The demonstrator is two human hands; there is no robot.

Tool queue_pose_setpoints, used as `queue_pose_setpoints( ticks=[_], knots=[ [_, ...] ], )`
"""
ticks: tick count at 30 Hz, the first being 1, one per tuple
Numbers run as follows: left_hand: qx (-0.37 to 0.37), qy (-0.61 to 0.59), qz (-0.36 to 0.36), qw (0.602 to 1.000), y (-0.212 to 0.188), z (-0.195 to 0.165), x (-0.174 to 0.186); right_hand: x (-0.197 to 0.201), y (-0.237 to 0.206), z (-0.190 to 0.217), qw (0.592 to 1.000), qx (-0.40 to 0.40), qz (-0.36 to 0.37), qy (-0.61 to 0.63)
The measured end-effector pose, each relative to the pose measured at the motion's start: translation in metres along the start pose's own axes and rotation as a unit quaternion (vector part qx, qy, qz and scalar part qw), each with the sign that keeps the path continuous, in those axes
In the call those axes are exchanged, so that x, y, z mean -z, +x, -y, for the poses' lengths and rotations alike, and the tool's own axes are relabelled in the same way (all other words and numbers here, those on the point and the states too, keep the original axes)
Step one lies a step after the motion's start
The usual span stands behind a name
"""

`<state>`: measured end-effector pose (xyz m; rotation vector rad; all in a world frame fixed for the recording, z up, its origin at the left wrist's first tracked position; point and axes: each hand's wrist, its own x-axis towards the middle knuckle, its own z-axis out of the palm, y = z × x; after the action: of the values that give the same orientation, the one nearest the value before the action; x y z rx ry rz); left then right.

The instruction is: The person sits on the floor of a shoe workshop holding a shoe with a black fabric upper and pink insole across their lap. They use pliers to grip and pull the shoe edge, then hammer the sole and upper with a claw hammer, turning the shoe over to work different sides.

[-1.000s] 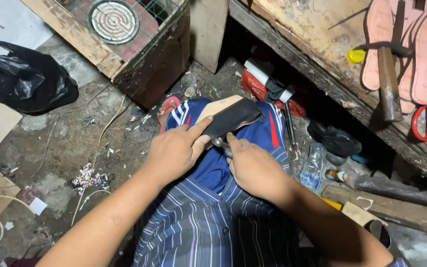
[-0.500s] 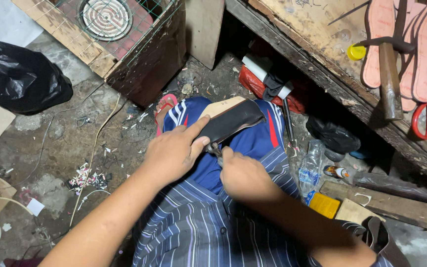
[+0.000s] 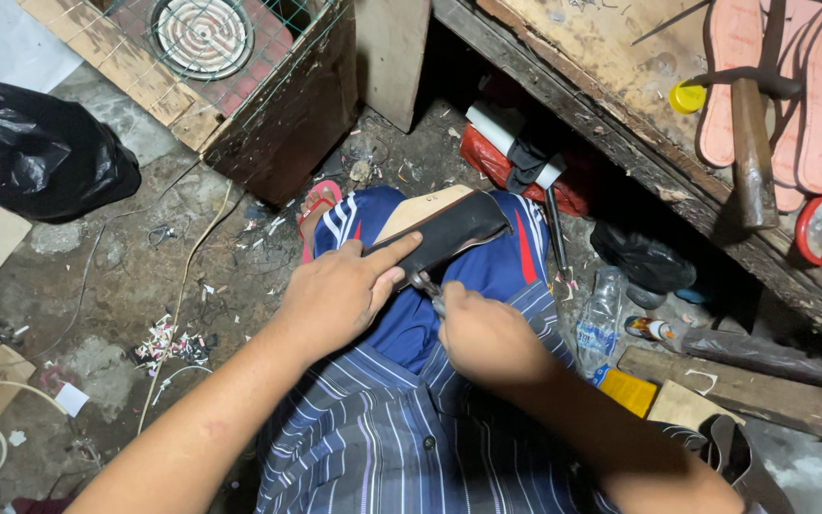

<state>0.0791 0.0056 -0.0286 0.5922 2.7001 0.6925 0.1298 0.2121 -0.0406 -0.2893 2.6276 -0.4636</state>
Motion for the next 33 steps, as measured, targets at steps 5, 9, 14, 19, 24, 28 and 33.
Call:
queue_pose_setpoints(
  ticks=[5,9,14,19,24,28,33],
  knots=[
    [0.013,0.004,-0.023,1.000,0.009,-0.006,-0.002,0.001,0.008,-0.005,1.000,0.015,0.009,-0.007],
    [-0.012,0.016,-0.032,0.999,0.010,-0.006,-0.005,0.008,0.007,-0.012,0.998,0.036,-0.059,-0.001],
    [-0.021,0.015,-0.036,0.999,0.009,-0.007,-0.006,0.008,0.002,-0.015,1.000,-0.004,-0.024,-0.003],
    [-0.016,0.005,-0.003,1.000,0.008,-0.007,-0.001,-0.001,-0.001,-0.014,0.998,0.010,-0.044,-0.038],
    [0.014,0.004,-0.004,1.000,0.020,-0.009,-0.003,-0.005,0.007,-0.015,0.998,0.011,-0.018,-0.051],
    [0.001,0.020,0.004,1.000,0.024,-0.009,-0.003,0.002,0.010,-0.021,0.994,0.022,-0.074,-0.076],
    [0.001,0.026,0.006,1.000,0.024,-0.013,-0.002,0.011,0.010,-0.022,0.994,0.017,-0.087,-0.066]
  ],
)
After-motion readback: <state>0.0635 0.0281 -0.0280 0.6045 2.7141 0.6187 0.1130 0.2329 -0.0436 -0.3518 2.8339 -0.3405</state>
